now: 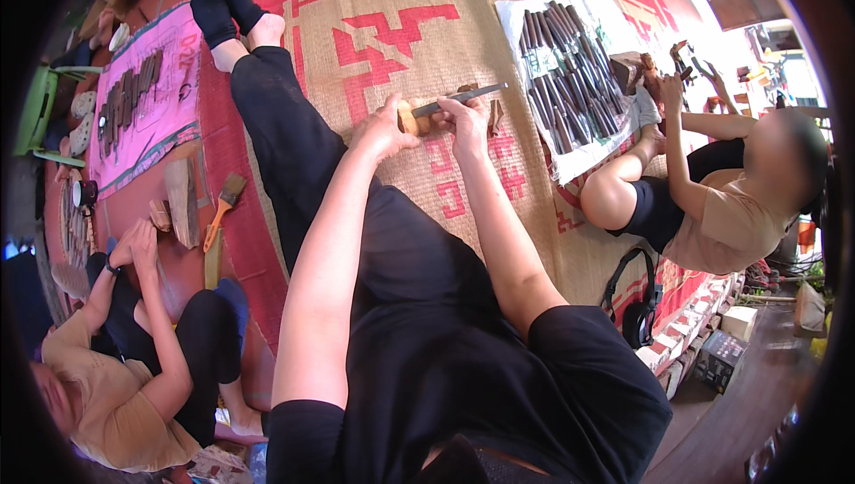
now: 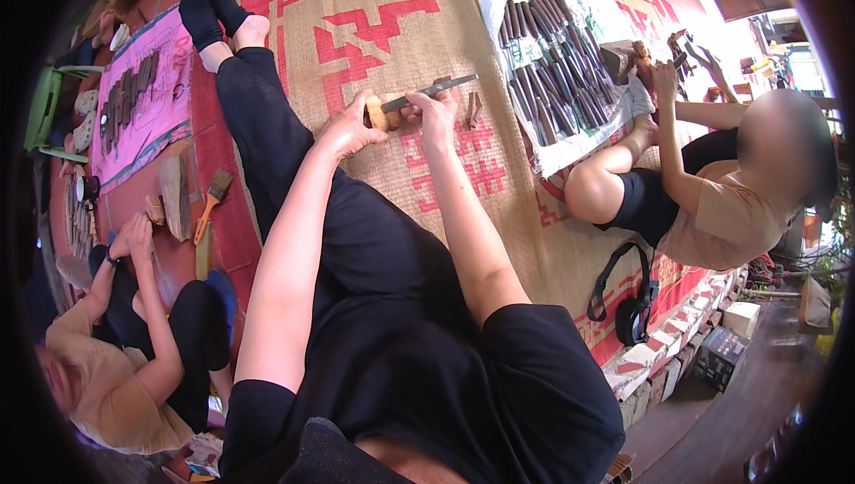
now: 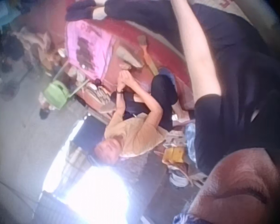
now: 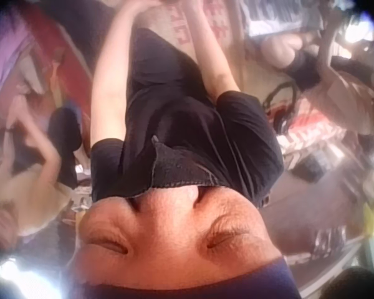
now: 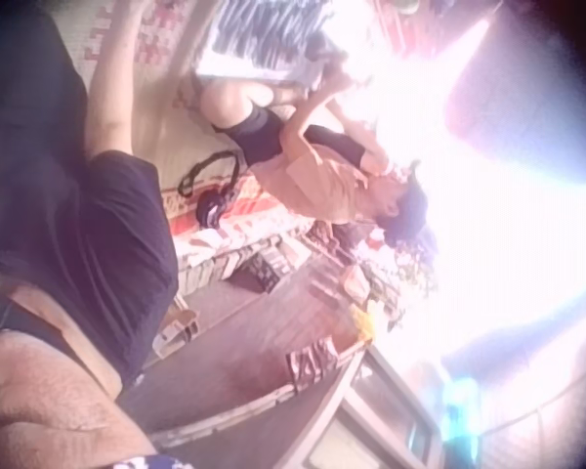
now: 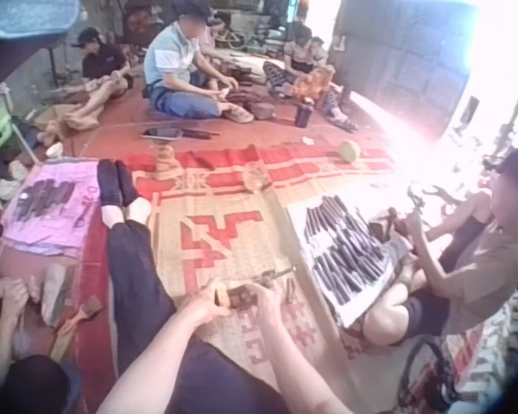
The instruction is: The person sits on a mat and uses a knife to carve a small wooden object held in their left hand. They repeatedly scrape and shape the wood while other people work nearby on similar tasks.
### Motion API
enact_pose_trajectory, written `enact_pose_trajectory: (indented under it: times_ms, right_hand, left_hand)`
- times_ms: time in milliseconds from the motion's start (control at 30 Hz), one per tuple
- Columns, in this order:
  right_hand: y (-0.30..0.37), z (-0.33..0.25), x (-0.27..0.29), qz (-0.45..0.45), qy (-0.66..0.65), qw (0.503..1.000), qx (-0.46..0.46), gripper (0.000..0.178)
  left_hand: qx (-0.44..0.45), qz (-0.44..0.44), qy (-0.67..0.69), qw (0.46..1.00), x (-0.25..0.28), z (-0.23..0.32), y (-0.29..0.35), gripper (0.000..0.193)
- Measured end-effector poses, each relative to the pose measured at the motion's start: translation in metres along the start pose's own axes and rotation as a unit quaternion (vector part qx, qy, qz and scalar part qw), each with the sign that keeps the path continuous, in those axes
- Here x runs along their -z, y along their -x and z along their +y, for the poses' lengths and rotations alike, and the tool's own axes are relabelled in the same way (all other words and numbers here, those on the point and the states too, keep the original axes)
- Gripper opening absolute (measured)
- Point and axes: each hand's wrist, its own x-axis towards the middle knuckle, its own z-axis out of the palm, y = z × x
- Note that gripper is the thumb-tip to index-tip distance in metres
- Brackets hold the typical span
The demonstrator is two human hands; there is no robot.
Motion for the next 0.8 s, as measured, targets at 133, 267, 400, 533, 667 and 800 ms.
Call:
enact_pose_trajectory:
  times_ms: [133, 267, 400, 533, 667, 800]
  right_hand:
    - [0.006, 0.001, -0.004, -0.036, -0.038, 0.999, -0.006, 0.014]
    - [0.004, -0.001, 0.002, -0.014, -0.014, 1.0, -0.012, 0.016]
    - [0.002, -0.001, 0.007, -0.005, -0.025, 1.0, -0.001, 0.016]
    - [0.012, -0.001, -0.007, -0.019, -0.029, 0.999, 0.006, 0.014]
    - [0.01, -0.005, -0.005, 0.007, -0.008, 0.999, 0.035, 0.013]
    - [0.017, -0.009, -0.011, -0.024, -0.029, 0.999, 0.011, 0.012]
  left_hand:
    - [-0.01, -0.004, 0.018, 1.0, 0.002, -0.002, 0.0, 0.103]
    - [-0.017, 0.006, 0.026, 1.0, -0.006, -0.01, -0.008, 0.103]
    - [-0.017, 0.001, 0.022, 1.0, -0.005, -0.006, -0.006, 0.101]
    - [-0.015, -0.003, 0.024, 1.0, 0.0, -0.006, -0.003, 0.1]
    - [-0.025, 0.02, 0.0, 1.0, -0.005, -0.008, -0.006, 0.099]
    - [-0.012, -0.006, 0.022, 1.0, -0.003, -0.01, -0.009, 0.1]
